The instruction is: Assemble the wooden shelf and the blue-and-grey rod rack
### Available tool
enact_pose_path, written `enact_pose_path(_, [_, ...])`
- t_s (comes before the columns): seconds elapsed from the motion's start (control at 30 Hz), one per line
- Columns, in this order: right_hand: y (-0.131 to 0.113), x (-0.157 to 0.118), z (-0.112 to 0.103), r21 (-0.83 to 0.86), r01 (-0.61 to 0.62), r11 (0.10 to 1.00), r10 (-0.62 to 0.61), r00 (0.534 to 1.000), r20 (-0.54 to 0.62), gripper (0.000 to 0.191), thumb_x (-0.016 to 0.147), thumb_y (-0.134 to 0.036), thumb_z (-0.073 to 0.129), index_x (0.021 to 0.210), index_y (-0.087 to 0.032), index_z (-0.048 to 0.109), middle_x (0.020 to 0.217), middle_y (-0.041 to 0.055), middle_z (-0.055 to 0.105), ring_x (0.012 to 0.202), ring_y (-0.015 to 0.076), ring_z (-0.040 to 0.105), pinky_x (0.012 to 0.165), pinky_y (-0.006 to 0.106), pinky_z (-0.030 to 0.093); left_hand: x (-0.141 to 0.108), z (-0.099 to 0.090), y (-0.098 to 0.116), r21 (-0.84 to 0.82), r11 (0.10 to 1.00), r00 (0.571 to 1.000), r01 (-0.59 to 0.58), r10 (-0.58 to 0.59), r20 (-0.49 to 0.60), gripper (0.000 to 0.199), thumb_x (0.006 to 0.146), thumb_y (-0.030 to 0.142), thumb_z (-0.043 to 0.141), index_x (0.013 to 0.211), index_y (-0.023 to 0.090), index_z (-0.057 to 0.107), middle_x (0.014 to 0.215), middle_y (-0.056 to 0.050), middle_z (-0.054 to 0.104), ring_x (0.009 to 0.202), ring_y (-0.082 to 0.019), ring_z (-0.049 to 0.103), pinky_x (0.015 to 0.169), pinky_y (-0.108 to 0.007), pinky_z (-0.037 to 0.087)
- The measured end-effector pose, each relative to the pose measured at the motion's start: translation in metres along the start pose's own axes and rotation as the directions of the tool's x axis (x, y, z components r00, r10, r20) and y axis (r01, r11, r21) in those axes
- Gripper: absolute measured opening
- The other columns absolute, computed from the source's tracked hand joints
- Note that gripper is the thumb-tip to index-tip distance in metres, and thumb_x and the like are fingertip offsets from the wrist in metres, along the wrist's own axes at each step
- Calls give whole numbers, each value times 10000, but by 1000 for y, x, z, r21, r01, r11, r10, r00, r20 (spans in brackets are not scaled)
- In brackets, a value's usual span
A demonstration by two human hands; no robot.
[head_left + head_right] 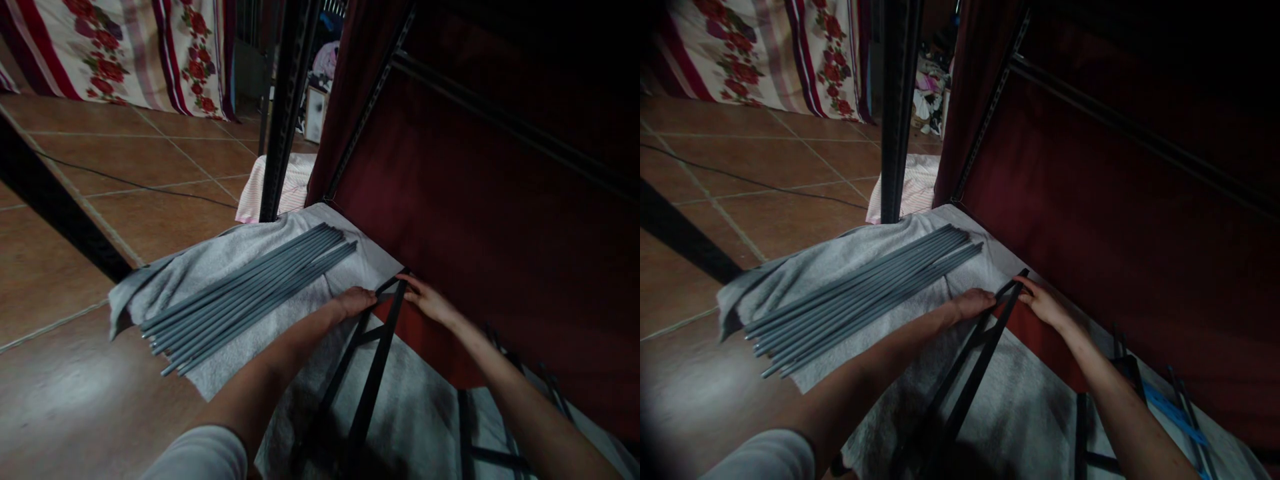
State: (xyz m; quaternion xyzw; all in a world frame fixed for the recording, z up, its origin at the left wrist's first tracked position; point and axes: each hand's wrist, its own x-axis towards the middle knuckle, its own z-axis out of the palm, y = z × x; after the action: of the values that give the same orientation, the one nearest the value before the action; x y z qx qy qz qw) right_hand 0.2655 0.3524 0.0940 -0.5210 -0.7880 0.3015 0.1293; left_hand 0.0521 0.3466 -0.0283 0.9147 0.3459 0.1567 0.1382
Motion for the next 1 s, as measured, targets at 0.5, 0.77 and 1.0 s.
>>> enact_pose_path(0.5, [-2,-1,4,-3,11,1000,-11,999,-36,546,791,-205,533,1326,-306,507,1325,0,584,1237,183,530,1090,378,365,8,7,-3,-84,995,998,54,-56,-15,200,848,151,493,967,165,652,1066,-60,664,989,-174,613,854,-233,460])
enact_pose_path(0.77, [1,2,2,-5,-9,1000,9,1000,-23,562,787,-185,547,1330,-324,506,1286,-9,614,1241,195,526,1087,412,368,8,-1,-9,-113,988,994,109,-107,19,194,817,165,530,931,160,688,993,-67,672,875,-170,631,768,-220,476])
enact_pose_path(1.0, [1,2,4,23,-14,1000,14,1000,-17,581,787,-197,545,1350,-326,481,1329,-11,583,1247,188,521,1070,394,393,8,-2,-2,-94,990,994,107,-106,9,206,820,173,535,965,169,681,1030,-70,678,959,-193,621,835,-250,473])
